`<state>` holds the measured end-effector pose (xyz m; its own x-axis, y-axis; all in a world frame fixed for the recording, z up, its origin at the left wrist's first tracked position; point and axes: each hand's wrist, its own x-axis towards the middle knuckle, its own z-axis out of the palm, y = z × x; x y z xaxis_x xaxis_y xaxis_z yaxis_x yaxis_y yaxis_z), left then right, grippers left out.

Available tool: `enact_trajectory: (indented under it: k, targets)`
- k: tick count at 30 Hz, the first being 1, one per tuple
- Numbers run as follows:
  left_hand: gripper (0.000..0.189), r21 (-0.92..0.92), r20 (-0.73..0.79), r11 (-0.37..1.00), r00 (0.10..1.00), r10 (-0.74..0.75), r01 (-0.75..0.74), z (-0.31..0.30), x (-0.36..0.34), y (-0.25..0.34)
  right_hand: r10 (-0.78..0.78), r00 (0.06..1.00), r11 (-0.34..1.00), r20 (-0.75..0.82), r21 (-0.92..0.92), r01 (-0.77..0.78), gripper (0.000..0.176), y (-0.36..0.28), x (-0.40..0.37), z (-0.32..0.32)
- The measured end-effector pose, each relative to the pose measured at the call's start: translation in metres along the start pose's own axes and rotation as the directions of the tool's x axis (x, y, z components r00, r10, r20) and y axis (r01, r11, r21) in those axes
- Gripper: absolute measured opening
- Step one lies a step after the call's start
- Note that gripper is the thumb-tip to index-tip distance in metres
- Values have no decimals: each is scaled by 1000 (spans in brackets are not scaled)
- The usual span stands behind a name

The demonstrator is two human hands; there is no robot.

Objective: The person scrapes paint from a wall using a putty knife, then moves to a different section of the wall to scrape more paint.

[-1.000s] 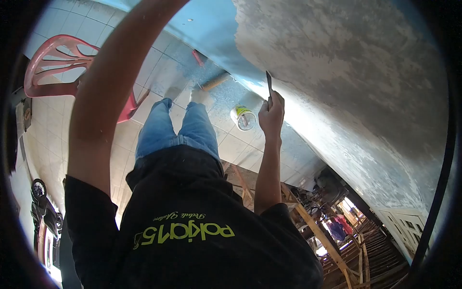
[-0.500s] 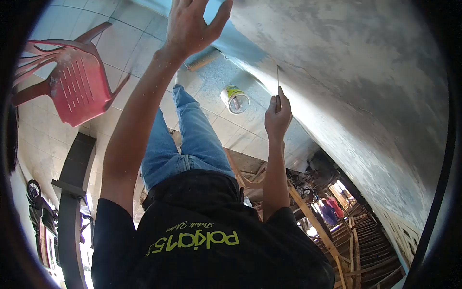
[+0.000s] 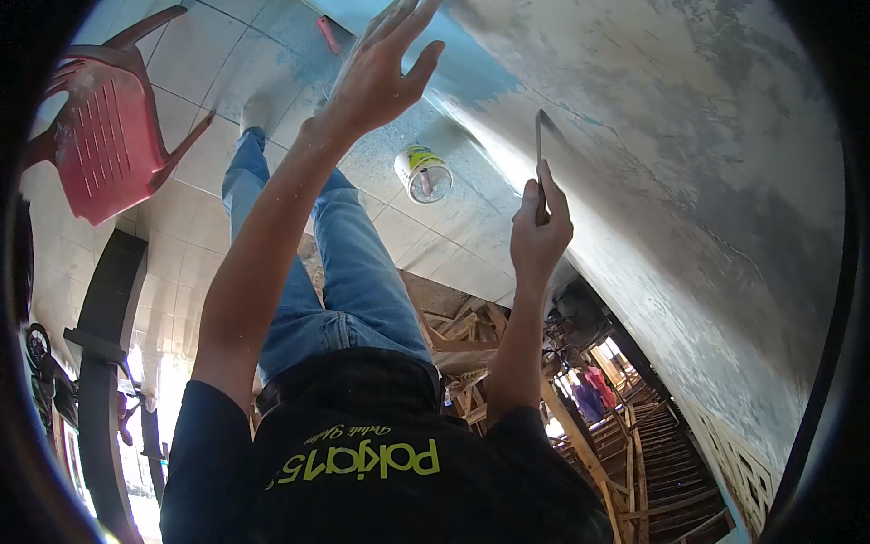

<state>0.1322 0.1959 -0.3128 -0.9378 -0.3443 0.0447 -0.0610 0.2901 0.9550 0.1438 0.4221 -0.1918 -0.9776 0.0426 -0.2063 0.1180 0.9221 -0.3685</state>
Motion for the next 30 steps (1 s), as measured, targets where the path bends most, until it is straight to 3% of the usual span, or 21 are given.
enact_trajectory:
  k: [4,6,11,14,15,16,22,25,28,30]
  targets:
    - [66,-73,-39,997,999,-1,-2,6,-3,0,-50,996,997,71,-47,53,29,15,23,25]
    - [66,-99,47,993,997,-57,62,1,-3,2,-141,989,987,43,-70,144,29,28,27,49]
    - [65,-88,-4,996,1000,23,-23,2,3,-8,-35,999,998,-13,-42,35,30,37,15,43]
    - [65,-170,-13,985,1000,-1,-1,12,1,-2,-50,998,998,44,-33,51,29,44,26,53]
    - [65,-234,-24,972,999,-35,28,15,1,1,-158,987,987,18,-1,158,29,43,30,67]
    - [65,-234,-22,972,999,-39,33,15,-1,2,-217,976,976,26,-19,217,28,37,32,77]
    - [66,-134,10,990,999,49,-47,13,2,-6,-122,990,992,-66,-21,121,27,47,20,67]
    - [66,-181,-21,983,999,40,-43,22,1,-2,-303,953,952,-18,-35,303,27,56,38,85]
    - [64,-238,0,970,999,-40,39,13,2,3,-295,955,955,12,-31,295,26,51,40,88]
    - [63,-157,62,987,998,-30,40,7,2,-2,-243,970,968,-31,-70,240,26,50,29,68]
